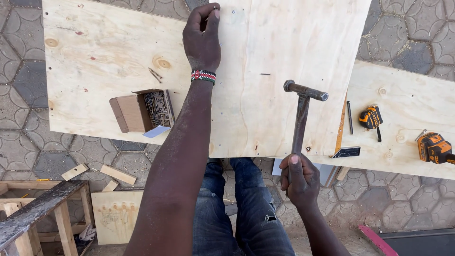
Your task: Measuring plywood and hammering nails to secure it to a wooden frame during construction.
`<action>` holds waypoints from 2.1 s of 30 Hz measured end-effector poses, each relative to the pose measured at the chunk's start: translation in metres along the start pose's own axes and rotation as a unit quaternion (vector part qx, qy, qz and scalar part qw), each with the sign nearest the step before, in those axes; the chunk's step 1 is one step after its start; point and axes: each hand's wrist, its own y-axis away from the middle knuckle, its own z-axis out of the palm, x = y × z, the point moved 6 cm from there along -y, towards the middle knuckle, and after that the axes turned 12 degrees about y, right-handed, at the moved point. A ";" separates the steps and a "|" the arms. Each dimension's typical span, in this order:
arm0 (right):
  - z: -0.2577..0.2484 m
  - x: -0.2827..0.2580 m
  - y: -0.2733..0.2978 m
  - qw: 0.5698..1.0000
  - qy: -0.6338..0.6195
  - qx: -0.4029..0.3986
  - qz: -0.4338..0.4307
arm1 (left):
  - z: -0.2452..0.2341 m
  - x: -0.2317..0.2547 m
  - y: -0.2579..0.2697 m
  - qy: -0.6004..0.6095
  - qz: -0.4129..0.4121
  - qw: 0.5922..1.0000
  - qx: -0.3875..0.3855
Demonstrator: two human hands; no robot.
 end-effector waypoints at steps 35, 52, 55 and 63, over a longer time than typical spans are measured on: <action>0.070 -0.149 -0.140 0.983 0.145 -0.114 0.023 | 0.013 0.003 0.014 -0.133 0.139 0.978 -0.085; 0.062 -0.141 -0.120 0.987 0.098 -0.023 -0.124 | 0.013 0.002 0.017 -0.141 0.153 0.973 -0.099; 0.069 -0.138 -0.134 0.990 0.089 -0.028 -0.105 | 0.017 0.017 0.010 -0.131 0.162 0.973 -0.101; 0.069 -0.131 -0.130 0.992 0.107 -0.020 -0.068 | 0.015 0.016 0.010 -0.128 0.129 0.979 -0.094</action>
